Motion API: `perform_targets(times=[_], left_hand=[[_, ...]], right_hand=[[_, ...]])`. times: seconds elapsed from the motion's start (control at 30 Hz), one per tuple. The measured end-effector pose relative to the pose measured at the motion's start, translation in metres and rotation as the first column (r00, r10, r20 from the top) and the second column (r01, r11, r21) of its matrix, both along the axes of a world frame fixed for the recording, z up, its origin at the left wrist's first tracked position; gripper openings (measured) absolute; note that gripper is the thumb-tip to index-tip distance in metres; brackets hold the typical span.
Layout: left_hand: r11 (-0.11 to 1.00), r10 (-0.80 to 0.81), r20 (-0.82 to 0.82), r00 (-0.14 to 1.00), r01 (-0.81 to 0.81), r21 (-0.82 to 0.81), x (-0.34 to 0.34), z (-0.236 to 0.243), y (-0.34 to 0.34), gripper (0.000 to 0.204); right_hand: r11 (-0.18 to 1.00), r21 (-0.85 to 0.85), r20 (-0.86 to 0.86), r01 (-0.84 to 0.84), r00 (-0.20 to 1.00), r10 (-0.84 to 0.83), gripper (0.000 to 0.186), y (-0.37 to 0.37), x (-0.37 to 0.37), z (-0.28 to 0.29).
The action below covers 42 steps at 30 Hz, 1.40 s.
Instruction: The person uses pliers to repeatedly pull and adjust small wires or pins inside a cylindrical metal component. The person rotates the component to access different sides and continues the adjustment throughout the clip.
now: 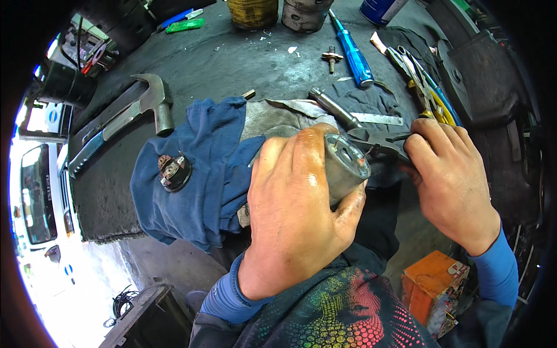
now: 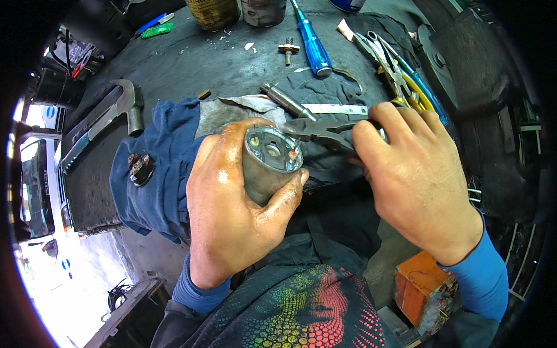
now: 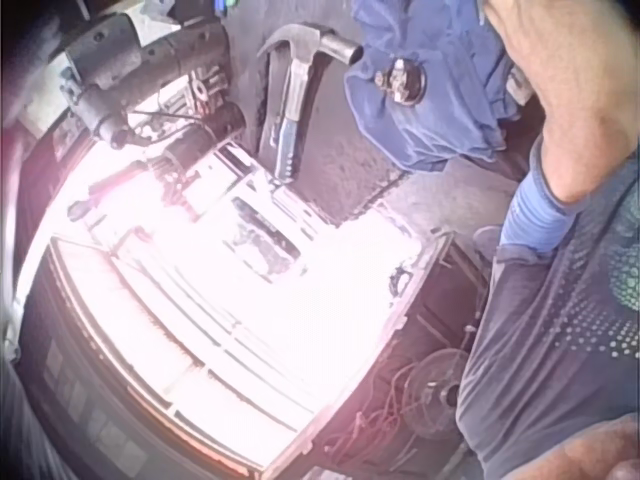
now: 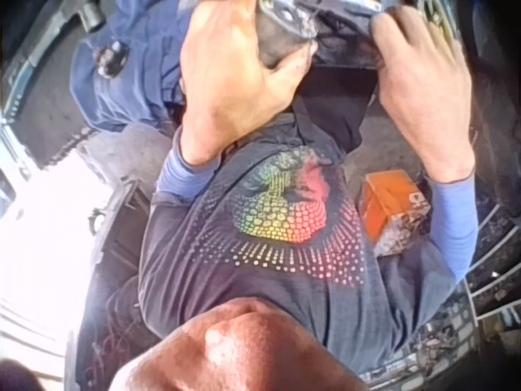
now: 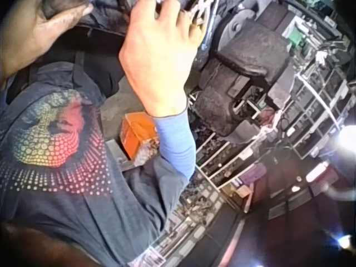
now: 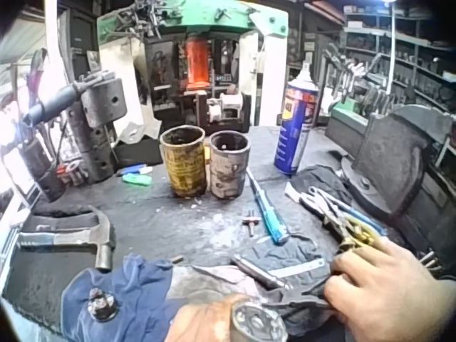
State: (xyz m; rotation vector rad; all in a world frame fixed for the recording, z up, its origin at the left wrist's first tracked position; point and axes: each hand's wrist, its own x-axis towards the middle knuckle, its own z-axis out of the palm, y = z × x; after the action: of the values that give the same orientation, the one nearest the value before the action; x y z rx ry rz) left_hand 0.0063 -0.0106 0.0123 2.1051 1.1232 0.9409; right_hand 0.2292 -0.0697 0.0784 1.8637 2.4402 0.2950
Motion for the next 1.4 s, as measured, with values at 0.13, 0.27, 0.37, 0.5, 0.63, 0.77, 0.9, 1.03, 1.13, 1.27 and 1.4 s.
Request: perform_targets(times=[0.13, 0.27, 0.37, 0.5, 0.63, 0.77, 0.9, 1.03, 1.13, 1.27, 1.4], left_hand=[[1.0, -0.003, -0.014, 1.0, 0.003, -0.024, 0.001, 0.002, -0.002, 0.064], [0.999, -0.036, -0.027, 0.999, 0.036, -0.033, 0.003, 0.0, -0.005, 0.077], [1.0, -0.025, -0.061, 0.998, 0.025, 0.003, 0.005, 0.0, -0.008, 0.078], [0.996, 0.044, -0.052, 0.998, -0.039, 0.084, 0.009, 0.001, -0.008, 0.062], [0.993, 0.051, -0.046, 0.998, -0.046, 0.106, 0.01, -0.001, -0.01, 0.064], [0.994, 0.072, -0.051, 0.996, -0.067, 0.091, 0.012, -0.001, -0.015, 0.065], [0.995, 0.065, -0.112, 0.992, -0.056, 0.079, 0.016, 0.005, -0.016, 0.064], [0.994, 0.084, -0.089, 0.993, -0.078, 0.071, 0.017, 0.002, -0.014, 0.064], [0.994, 0.075, -0.108, 0.991, -0.066, 0.085, 0.016, 0.003, -0.014, 0.065], [0.994, 0.055, -0.111, 0.992, -0.044, 0.1, 0.016, 0.003, -0.014, 0.066], [0.995, 0.044, -0.105, 0.993, -0.035, 0.089, 0.016, 0.003, -0.013, 0.066]], right_hand=[[0.999, -0.003, 0.073, 0.033, 0.997, -0.033, 0.023, -0.003, -0.01, 0.001], [0.995, -0.023, 0.12, 0.092, 0.989, -0.089, 0.025, -0.008, -0.016, 0.005], [0.996, -0.01, 0.135, 0.092, 0.987, -0.09, 0.023, -0.009, -0.019, 0.007], [0.995, -0.061, 0.083, 0.074, 0.994, -0.069, 0.024, -0.008, -0.015, 0.007], [0.999, -0.026, 0.035, 0.029, 0.999, -0.028, 0.027, -0.004, -0.006, -0.001], [0.989, 0.147, -0.053, 0.029, 0.998, -0.021, 0.018, -0.001, -0.008, -0.014], [0.994, 0.088, 0.021, 0.064, 0.998, -0.066, 0.018, 0.001, 0.002, -0.023], [0.998, 0.011, -0.058, 0.058, 0.997, -0.057, 0.016, 0.013, 0.008, -0.023], [0.987, -0.105, -0.133, 0.119, 0.982, -0.133, 0.021, 0.011, 0.005, -0.019], [0.956, -0.244, -0.221, 0.163, 0.95, -0.218, 0.03, 0.008, 0.006, -0.016], [0.944, -0.291, -0.273, 0.153, 0.933, -0.236, 0.027, 0.008, 0.008, -0.015]])
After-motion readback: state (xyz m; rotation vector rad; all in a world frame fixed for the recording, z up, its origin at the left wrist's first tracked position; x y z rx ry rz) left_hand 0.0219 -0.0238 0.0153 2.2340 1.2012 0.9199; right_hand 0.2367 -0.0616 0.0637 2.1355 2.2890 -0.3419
